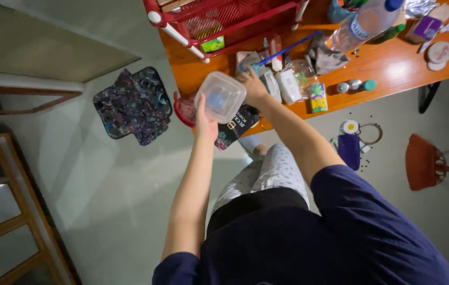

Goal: Organizing small items into a container, dusting, and picking up items from the floor.

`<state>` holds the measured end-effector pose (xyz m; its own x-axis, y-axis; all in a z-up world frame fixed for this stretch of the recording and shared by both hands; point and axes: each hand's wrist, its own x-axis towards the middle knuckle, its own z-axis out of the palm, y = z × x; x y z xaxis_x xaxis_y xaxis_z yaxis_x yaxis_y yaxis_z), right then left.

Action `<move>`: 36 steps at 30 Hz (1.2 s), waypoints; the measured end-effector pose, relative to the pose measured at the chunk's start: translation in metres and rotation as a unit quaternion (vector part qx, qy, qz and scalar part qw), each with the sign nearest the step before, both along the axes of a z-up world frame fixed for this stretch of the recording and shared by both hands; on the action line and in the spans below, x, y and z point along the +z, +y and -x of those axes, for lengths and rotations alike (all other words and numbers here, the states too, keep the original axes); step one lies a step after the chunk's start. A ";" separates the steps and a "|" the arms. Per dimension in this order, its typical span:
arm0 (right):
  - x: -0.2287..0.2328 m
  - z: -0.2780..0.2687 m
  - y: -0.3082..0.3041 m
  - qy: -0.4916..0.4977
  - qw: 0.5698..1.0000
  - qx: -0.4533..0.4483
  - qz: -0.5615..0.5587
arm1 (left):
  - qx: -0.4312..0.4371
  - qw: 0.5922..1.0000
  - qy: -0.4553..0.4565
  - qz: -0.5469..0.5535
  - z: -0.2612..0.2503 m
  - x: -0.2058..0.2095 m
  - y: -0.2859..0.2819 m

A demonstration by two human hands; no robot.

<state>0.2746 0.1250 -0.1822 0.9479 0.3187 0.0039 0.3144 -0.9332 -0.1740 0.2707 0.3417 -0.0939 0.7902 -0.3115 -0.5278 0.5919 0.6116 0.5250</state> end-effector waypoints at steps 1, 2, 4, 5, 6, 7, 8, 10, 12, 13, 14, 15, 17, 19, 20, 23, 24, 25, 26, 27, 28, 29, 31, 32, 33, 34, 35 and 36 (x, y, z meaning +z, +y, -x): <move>0.009 0.007 -0.007 0.004 1.000 -0.001 -0.001 | -0.001 1.000 0.004 -0.001 -0.002 -0.001 -0.004; 0.020 0.014 -0.013 -0.059 0.997 -0.022 -0.037 | -0.017 1.000 0.003 0.003 -0.004 -0.002 -0.007; 0.020 0.031 -0.041 -0.122 0.989 -0.046 -0.068 | -0.036 0.999 0.004 0.012 -0.008 -0.004 -0.019; 0.009 0.042 -0.059 -0.121 0.973 -0.141 -0.137 | -0.046 0.999 0.013 0.015 -0.008 -0.004 -0.024; -0.001 0.054 -0.078 -0.121 0.943 -0.233 -0.202 | -0.056 0.998 0.023 0.018 -0.009 -0.005 -0.029; -0.013 0.066 -0.098 -0.120 0.944 -0.235 -0.200 | -0.058 0.998 0.025 0.020 -0.009 -0.007 -0.033; -0.024 0.079 -0.118 -0.115 0.919 -0.341 -0.163 | -0.068 0.997 0.027 0.022 -0.009 -0.010 -0.037; -0.038 0.099 -0.156 -0.109 0.882 -0.443 -0.122 | -0.079 0.996 0.029 0.025 -0.009 -0.008 -0.047; -0.042 0.114 -0.190 -0.059 0.893 -0.436 -0.093 | -0.079 0.996 0.037 -0.002 -0.010 0.004 -0.056; -0.051 0.113 -0.199 -0.057 0.893 -0.436 -0.092 | -0.079 0.996 0.038 -0.001 -0.010 0.001 -0.058; -0.060 0.113 -0.209 0.022 0.880 -0.463 -0.105 | -0.080 0.996 0.030 0.005 -0.010 -0.002 -0.060; -0.068 0.111 -0.218 0.101 0.861 -0.485 -0.117 | -0.080 0.996 0.022 0.010 -0.010 -0.004 -0.062; -0.110 0.109 -0.232 0.109 0.868 -0.470 -0.116 | -0.078 0.997 0.020 0.009 -0.010 -0.005 -0.066; -0.139 0.107 -0.240 0.119 0.874 -0.456 -0.117 | -0.076 0.997 0.019 0.005 -0.008 -0.002 -0.067; -0.148 0.106 -0.242 0.106 0.872 -0.460 -0.125 | -0.081 0.997 0.011 0.008 -0.007 0.001 -0.066; -0.140 0.102 -0.246 0.038 0.869 -0.458 -0.182 | -0.084 0.996 -0.007 0.025 -0.003 -0.002 -0.065; -0.130 0.099 -0.249 -0.017 0.866 -0.445 -0.228 | -0.080 0.996 -0.019 0.041 -0.001 -0.004 -0.065; -0.096 0.095 -0.243 -0.019 0.867 -0.444 -0.226 | -0.079 0.996 -0.020 0.043 -0.001 -0.002 -0.066; -0.063 0.092 -0.237 -0.128 0.852 -0.410 -0.299 | -0.079 0.996 -0.018 0.037 -0.001 0.001 -0.068; -0.030 0.091 -0.229 -0.232 0.823 -0.367 -0.367 | -0.079 0.996 -0.015 0.030 0.002 0.004 -0.068; 0.008 0.092 -0.224 -0.232 0.824 -0.367 -0.365 | -0.079 0.996 -0.014 0.032 0.004 0.003 -0.070; 0.045 0.092 -0.218 -0.231 0.797 -0.356 -0.429 | -0.083 0.996 -0.023 0.033 0.004 0.002 -0.071; 0.111 0.096 -0.208 -0.231 0.768 -0.343 -0.489 | -0.086 0.995 -0.034 0.036 0.006 0.001 -0.075; 0.139 0.101 -0.204 -0.240 0.750 -0.342 -0.513 | -0.097 0.993 -0.043 0.042 0.007 0.000 -0.077; 0.167 0.107 -0.200 -0.249 0.731 -0.340 -0.537 | -0.108 0.992 -0.052 0.048 0.008 0.000 -0.079; 0.191 0.112 -0.198 -0.250 0.731 -0.339 -0.537 | -0.107 0.992 -0.054 0.049 0.009 0.013 -0.082; 0.215 0.117 -0.195 -0.281 0.727 -0.290 -0.555 | -0.122 0.989 -0.078 0.044 0.010 0.026 -0.085; 0.239 0.122 -0.193 -0.312 0.720 -0.241 -0.572 | -0.136 0.985 -0.102 0.039 0.011 0.039 -0.088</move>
